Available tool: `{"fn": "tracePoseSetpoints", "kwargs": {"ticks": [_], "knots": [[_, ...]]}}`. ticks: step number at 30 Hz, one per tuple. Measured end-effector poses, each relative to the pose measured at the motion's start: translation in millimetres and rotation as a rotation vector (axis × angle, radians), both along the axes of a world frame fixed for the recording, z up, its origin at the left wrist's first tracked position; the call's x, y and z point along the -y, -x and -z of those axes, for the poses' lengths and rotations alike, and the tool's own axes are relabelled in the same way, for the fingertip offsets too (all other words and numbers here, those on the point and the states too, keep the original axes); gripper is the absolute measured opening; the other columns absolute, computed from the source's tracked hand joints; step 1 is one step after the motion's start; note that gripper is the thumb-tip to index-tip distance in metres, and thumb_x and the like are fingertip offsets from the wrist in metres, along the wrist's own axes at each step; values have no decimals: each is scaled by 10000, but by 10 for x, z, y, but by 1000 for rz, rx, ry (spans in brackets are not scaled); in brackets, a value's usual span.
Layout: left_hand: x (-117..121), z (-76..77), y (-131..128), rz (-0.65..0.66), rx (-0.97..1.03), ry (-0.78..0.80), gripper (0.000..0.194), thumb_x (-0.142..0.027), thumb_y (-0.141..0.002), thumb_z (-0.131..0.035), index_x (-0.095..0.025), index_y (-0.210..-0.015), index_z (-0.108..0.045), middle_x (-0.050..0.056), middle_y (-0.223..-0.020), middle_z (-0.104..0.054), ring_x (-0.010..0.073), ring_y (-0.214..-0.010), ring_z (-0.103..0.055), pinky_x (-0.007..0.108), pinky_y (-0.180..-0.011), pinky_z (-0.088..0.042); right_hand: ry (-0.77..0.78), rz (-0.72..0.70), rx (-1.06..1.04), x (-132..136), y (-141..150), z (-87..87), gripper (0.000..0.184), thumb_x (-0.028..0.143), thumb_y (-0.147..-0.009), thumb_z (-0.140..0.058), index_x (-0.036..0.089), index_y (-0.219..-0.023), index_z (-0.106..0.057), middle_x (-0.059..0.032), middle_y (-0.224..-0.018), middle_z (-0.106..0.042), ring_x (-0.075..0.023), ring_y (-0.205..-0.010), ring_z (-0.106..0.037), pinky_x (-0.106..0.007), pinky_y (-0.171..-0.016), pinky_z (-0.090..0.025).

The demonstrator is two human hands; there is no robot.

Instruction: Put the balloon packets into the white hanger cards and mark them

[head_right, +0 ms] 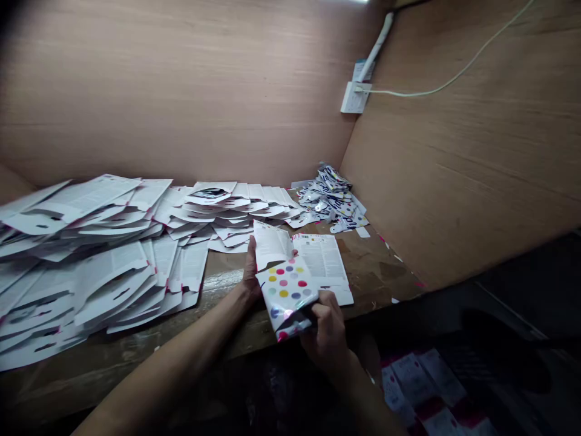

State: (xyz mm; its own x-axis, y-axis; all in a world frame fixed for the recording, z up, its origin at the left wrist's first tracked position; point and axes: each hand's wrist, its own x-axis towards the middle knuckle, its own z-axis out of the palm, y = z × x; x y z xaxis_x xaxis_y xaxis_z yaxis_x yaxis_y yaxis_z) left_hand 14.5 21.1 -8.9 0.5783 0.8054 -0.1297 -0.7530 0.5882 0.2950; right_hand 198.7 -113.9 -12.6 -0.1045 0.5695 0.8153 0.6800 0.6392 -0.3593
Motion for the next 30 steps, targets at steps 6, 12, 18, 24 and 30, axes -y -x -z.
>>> {"fn": "tracePoseSetpoints", "kwargs": {"ticks": [6, 12, 18, 24, 30], "knots": [[86, -22, 13, -11, 23, -16, 1050, -909, -844, -519, -110, -1525, -506, 217, -1231, -745, 404, -1145, -719, 591, -1088, -502, 47, 51, 83, -18, 67, -172, 530, 228, -971, -616, 259, -1486, -496, -194, -1624, -341, -397, -1409, -483, -634, -1067, -500], [80, -36, 73, -73, -35, 17, 992, -911, -852, -503, -76, -1375, -615, 212, -1096, -774, 362, -984, -760, 556, -978, -584, 157, -109, 276, 45, 170, -213, 546, 29, -878, -464, 180, -1383, -607, -128, -1232, -734, -290, -1141, -681, -452, -954, -567], [103, -86, 85, -102, -40, -5, 943, -909, -854, -498, -56, -1207, -689, 209, -1006, -774, 351, -928, -758, 523, -912, -620, 250, 39, 303, 11, 337, -99, 521, 7, -853, -469, 158, -1310, -667, -137, -1220, -765, -307, -1121, -710, -465, -964, -558], [88, -45, 113, -97, -94, 19, 938, -871, -814, -612, -67, -1293, -672, 191, -1051, -782, 322, -903, -769, 504, -869, -651, 341, -50, 281, -22, 659, -112, 656, -39, -777, -458, 126, -1396, -598, -204, -1494, -601, -321, -1376, -581, -490, -1125, -513], [136, 170, 0, -114, -175, -11, 729, -691, -923, -608, -136, -1393, -635, 177, -1259, -748, 340, -1223, -709, 464, -999, -617, 456, -92, 266, -328, 804, -51, 674, -18, -814, -427, 130, -1466, -513, -162, -1168, -674, -301, -1110, -635, -477, -988, -569]]}}
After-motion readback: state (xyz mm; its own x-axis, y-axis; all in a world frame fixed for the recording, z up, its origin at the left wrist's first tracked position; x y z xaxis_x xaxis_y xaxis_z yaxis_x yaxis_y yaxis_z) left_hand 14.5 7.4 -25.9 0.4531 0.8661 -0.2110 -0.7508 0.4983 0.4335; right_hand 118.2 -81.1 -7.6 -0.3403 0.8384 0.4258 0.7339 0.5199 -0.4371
